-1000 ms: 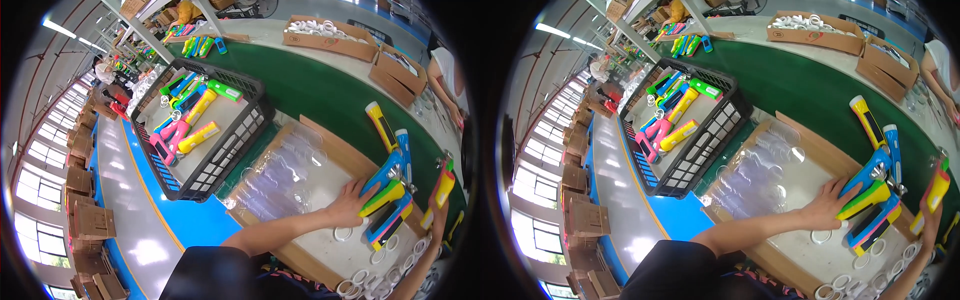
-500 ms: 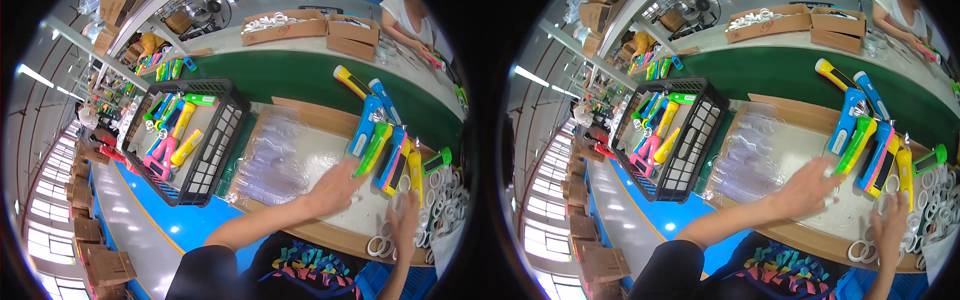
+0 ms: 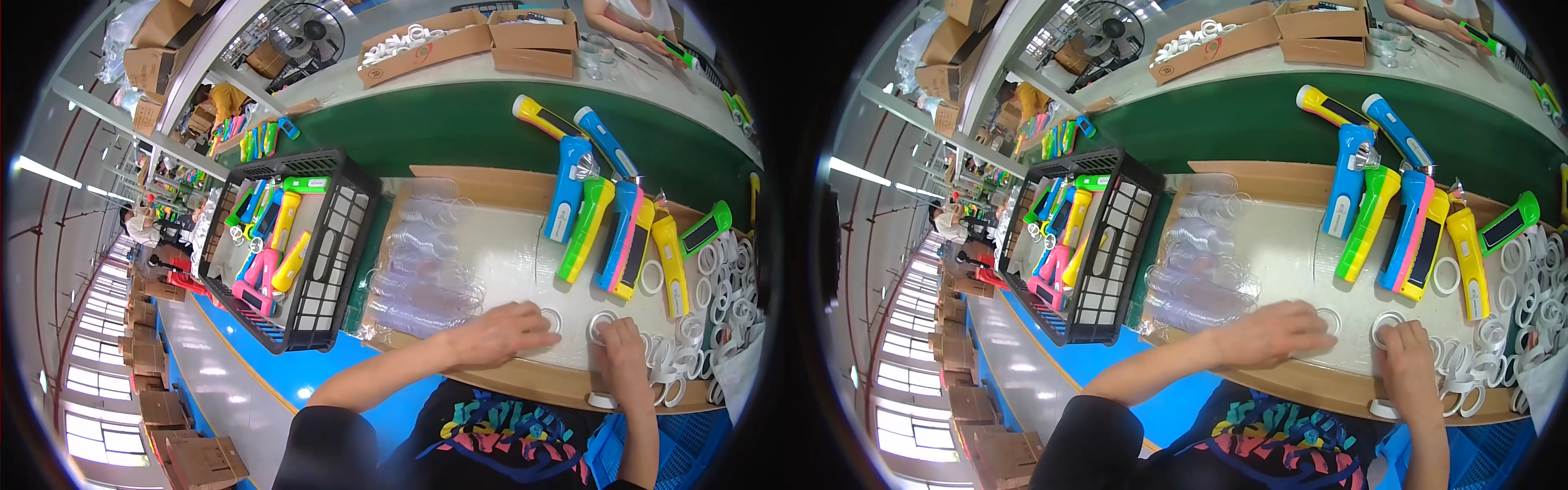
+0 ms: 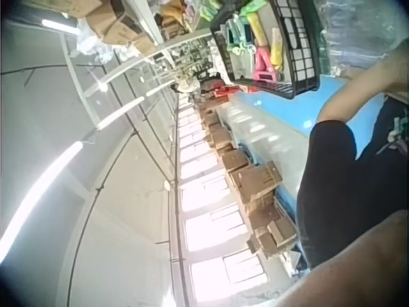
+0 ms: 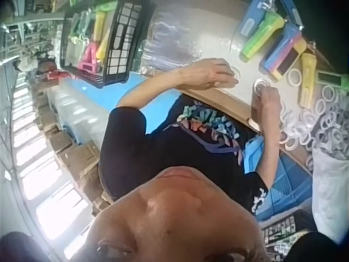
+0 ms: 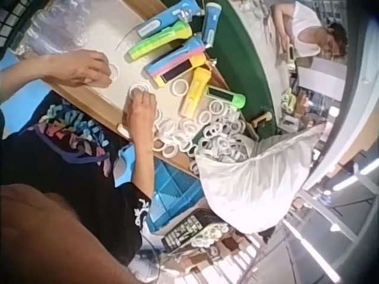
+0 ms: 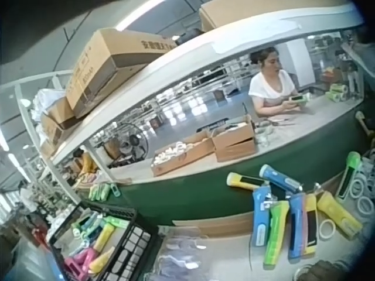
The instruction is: Assembling handheld flashlights by fitting internal components and attaching lens caps.
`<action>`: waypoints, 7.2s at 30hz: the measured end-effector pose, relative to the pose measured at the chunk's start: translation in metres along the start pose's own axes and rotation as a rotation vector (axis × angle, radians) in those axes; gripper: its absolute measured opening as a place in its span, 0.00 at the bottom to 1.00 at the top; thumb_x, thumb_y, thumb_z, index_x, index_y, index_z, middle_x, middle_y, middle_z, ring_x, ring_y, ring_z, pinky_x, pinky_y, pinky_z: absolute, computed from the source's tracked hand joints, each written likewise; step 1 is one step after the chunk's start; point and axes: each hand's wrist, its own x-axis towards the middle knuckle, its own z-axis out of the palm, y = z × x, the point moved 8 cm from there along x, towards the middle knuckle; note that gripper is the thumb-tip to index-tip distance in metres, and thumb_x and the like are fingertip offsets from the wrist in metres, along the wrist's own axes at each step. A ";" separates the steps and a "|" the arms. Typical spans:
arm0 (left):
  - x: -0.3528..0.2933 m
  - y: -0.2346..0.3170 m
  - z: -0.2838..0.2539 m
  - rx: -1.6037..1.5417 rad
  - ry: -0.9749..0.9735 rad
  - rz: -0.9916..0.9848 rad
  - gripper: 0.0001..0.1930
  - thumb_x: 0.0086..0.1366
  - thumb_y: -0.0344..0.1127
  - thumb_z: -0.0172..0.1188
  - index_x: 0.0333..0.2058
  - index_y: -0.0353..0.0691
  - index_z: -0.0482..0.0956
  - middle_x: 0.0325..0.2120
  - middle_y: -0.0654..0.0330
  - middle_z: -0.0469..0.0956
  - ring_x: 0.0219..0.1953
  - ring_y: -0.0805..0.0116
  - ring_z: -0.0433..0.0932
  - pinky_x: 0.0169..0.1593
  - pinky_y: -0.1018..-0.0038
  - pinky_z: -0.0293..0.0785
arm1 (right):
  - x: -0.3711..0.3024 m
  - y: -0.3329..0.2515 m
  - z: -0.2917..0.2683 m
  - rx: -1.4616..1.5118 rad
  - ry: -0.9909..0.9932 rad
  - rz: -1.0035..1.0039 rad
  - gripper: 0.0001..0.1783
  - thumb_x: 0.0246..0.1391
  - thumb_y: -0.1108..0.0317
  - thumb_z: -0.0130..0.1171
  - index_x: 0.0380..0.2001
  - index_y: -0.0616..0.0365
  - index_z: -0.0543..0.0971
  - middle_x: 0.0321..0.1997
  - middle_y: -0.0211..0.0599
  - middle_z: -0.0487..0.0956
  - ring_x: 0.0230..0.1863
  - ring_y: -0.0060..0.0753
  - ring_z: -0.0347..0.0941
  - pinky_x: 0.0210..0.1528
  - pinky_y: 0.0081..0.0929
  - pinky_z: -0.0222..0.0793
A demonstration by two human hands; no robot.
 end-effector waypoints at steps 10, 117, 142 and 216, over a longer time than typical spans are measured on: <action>-0.070 -0.105 -0.070 0.641 0.174 -0.503 0.20 0.44 0.27 0.60 0.41 0.43 0.76 0.45 0.57 0.72 0.51 0.57 0.67 0.56 0.59 0.60 | 0.057 -0.076 -0.045 0.482 0.244 -0.115 0.09 0.40 0.73 0.63 0.27 0.58 0.74 0.59 0.57 0.59 0.57 0.57 0.58 0.50 0.43 0.63; 0.034 0.038 -0.081 0.477 0.168 -0.145 0.30 0.36 0.28 0.64 0.44 0.38 0.74 0.35 0.57 0.77 0.29 0.61 0.74 0.32 0.69 0.74 | 0.069 0.022 0.016 1.551 0.226 0.529 0.25 0.63 0.52 0.37 0.32 0.61 0.76 0.35 0.43 0.78 0.40 0.35 0.74 0.49 0.31 0.67; 0.054 0.028 -0.056 0.562 0.200 -0.080 0.32 0.33 0.28 0.65 0.45 0.37 0.74 0.35 0.58 0.77 0.27 0.62 0.73 0.27 0.68 0.72 | 0.054 0.051 0.026 1.504 0.226 0.728 0.20 0.61 0.52 0.40 0.37 0.56 0.74 0.33 0.38 0.77 0.37 0.30 0.75 0.43 0.31 0.71; -0.042 -0.081 -0.066 -0.052 0.319 -0.570 0.06 0.49 0.30 0.65 0.29 0.38 0.82 0.28 0.56 0.76 0.29 0.63 0.74 0.34 0.71 0.70 | 0.032 -0.021 0.013 1.960 0.255 0.427 0.26 0.62 0.58 0.39 0.53 0.71 0.64 0.56 0.56 0.68 0.51 0.51 0.71 0.51 0.40 0.71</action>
